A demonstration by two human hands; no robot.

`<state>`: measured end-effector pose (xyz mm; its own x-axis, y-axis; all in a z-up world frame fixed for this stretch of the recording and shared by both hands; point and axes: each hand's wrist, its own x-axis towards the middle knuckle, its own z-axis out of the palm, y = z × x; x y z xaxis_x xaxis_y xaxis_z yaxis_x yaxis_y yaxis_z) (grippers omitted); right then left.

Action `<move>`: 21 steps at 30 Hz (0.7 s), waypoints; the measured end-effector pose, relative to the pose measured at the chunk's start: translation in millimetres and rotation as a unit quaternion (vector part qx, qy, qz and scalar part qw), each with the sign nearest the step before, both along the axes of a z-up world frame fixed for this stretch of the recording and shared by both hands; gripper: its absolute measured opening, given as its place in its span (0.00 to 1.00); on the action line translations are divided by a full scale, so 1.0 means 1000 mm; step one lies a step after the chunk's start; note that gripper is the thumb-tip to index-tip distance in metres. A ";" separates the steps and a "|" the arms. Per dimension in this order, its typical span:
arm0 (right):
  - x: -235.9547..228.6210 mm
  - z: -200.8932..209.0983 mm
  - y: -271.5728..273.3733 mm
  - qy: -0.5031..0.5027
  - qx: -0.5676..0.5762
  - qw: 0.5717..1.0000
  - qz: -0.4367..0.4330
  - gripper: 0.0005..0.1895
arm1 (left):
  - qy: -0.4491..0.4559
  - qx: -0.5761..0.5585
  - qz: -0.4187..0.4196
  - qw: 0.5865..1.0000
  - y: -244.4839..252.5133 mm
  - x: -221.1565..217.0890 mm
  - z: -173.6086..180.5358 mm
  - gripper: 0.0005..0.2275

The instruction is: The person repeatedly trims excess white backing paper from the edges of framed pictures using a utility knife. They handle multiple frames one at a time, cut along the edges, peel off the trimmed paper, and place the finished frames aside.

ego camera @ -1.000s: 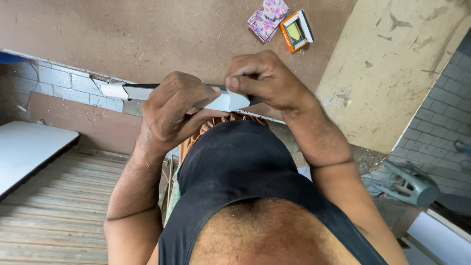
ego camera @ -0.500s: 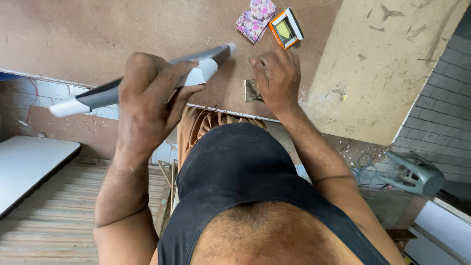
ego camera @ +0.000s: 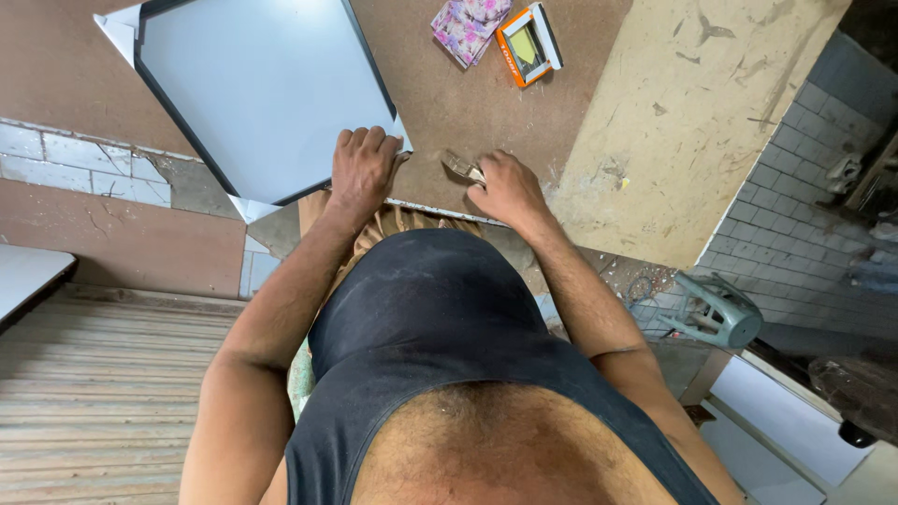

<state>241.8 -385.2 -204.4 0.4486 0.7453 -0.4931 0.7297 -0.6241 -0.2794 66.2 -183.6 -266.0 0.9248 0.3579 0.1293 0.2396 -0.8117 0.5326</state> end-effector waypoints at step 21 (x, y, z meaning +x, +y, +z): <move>-0.035 -0.006 0.059 0.025 0.118 0.992 -0.037 0.22 | 0.019 0.030 -0.086 0.996 0.028 -0.005 0.003 0.12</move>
<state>206.9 -326.4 -210.5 0.4855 0.8089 -0.3318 0.6663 -0.5880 -0.4586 61.6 -155.8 -263.2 0.9764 0.1862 0.1096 0.1130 -0.8724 0.4756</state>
